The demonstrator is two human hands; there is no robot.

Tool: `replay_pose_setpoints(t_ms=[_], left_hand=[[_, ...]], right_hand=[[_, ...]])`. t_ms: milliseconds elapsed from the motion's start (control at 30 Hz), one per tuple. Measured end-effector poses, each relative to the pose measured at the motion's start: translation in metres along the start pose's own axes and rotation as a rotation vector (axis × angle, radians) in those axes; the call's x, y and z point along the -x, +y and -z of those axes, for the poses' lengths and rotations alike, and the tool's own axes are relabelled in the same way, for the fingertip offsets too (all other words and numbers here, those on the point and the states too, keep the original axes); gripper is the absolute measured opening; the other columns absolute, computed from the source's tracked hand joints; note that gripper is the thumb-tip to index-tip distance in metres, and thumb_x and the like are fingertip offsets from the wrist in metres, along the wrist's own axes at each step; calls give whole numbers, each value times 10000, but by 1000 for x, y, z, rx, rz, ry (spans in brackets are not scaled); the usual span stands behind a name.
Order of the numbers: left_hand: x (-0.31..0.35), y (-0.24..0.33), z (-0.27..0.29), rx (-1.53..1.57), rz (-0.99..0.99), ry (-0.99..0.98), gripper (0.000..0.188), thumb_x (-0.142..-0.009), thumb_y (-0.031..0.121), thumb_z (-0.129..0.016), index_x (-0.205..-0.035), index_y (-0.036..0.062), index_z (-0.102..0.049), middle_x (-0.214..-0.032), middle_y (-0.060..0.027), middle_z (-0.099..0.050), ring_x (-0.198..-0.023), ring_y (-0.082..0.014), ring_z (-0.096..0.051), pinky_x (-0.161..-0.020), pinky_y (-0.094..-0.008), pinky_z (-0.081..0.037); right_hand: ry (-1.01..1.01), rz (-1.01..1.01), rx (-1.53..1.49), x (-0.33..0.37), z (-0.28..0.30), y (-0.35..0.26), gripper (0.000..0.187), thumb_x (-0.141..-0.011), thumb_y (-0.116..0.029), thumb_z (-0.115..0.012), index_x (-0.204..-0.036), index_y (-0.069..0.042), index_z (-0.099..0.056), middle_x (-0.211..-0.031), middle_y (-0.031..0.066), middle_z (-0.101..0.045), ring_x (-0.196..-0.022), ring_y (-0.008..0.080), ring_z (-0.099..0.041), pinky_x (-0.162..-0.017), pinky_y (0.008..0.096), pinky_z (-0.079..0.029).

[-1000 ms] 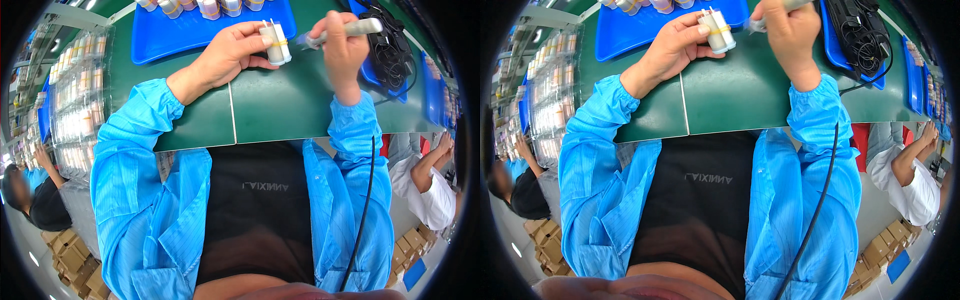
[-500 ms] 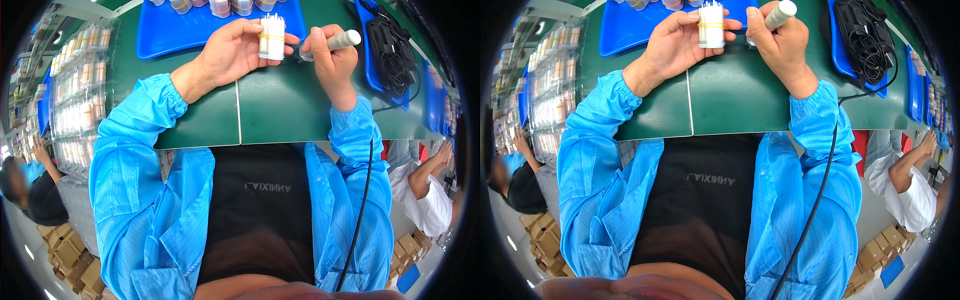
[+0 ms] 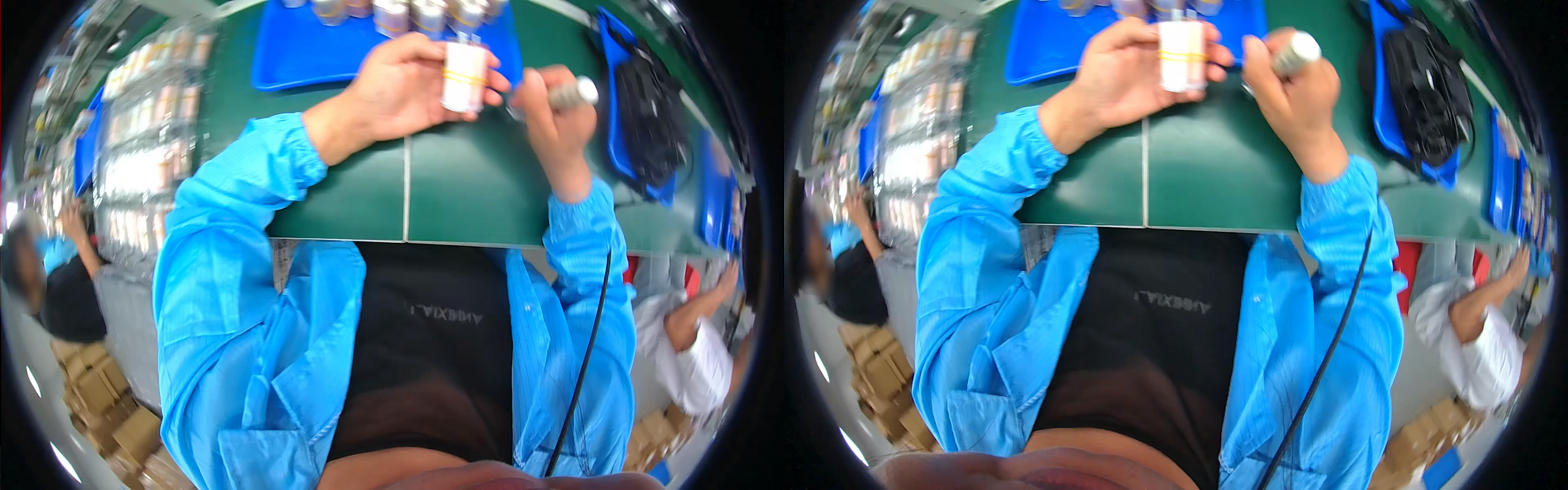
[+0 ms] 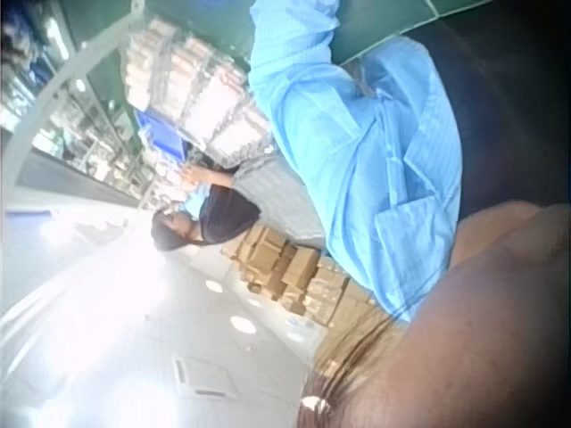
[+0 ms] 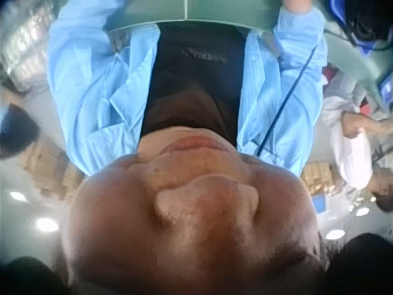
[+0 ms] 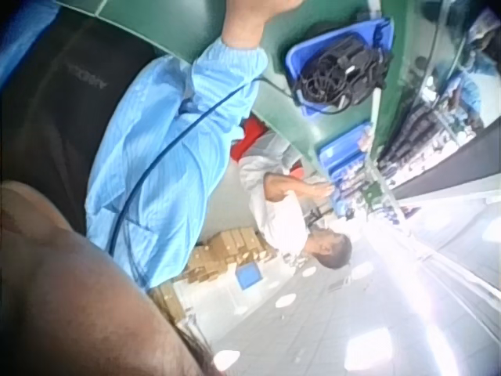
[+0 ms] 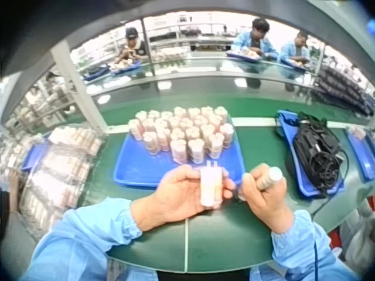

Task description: Assembling and bonding sets of four plastic tubes using a handheld industrial tool on a factory assembly line.

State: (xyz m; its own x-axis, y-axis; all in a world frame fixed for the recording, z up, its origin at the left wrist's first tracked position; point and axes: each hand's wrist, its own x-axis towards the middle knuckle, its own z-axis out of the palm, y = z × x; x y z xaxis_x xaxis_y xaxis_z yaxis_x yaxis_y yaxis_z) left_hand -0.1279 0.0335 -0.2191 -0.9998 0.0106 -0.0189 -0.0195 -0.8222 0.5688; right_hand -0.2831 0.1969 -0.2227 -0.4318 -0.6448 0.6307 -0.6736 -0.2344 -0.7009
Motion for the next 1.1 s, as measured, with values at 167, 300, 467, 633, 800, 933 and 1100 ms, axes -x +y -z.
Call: replay_pose_setpoints(t_ms=[167,300,467,633,800,933,1100], left_hand=[[-6,32,-16,-205,-126,-11,491,-964,286,-471,-1312,-53,-546,-1208,-194,-656,-1115,-295,-637,-946,-378,-499],[0,81,-42,-511,-236,142,292,-959,240,-540,-1045,-8,-670,-1009,-163,-715,-957,-253,-687,-868,-385,-542],[53,168,-50,-913,-344,400,357,-839,243,-763,-1091,10,-666,-990,-114,-692,-892,-192,-652,-746,-309,-507],[171,212,-33,-1856,-545,1049,447,-852,377,-754,-1049,-9,-648,-929,-120,-709,-828,-187,-667,-715,-339,-536],[246,213,0,-2258,-264,1413,451,-780,391,-776,-975,15,-619,-825,-187,-663,-806,-327,-664,-703,-407,-514],[273,204,30,-2236,-32,1495,407,-780,384,-753,-893,12,-631,-798,-219,-665,-799,-366,-666,-685,-440,-507],[271,199,27,-2206,35,1380,330,-834,330,-686,-763,8,-680,-722,-214,-674,-705,-378,-668,-656,-469,-512]], right_hand=[[-32,14,11,6,-3,-7,180,-940,-100,-680,-786,-40,-608,-626,22,-624,-548,86,-574,-505,248,-462],[-90,-2,-47,12,-2,-7,169,-956,-74,-641,-801,-29,-590,-659,46,-646,-580,103,-599,-539,253,-480],[-94,22,32,9,-1,-9,186,-965,-83,-626,-791,-34,-582,-654,48,-644,-568,115,-604,-528,256,-476],[-106,83,44,6,-6,-14,194,-962,-90,-640,-782,-42,-583,-622,43,-634,-536,114,-592,-507,252,-462],[-119,157,87,8,-7,-11,198,-955,-90,-653,-776,-46,-582,-596,40,-624,-510,115,-584,-483,250,-447],[-108,148,68,8,-7,-8,205,-951,-84,-658,-768,-47,-575,-592,45,-621,-503,114,-577,-476,254,-439],[-101,128,79,8,-3,-6,200,-947,-78,-664,-769,-45,-579,-593,45,-621,-503,109,-572,-477,252,-436]])
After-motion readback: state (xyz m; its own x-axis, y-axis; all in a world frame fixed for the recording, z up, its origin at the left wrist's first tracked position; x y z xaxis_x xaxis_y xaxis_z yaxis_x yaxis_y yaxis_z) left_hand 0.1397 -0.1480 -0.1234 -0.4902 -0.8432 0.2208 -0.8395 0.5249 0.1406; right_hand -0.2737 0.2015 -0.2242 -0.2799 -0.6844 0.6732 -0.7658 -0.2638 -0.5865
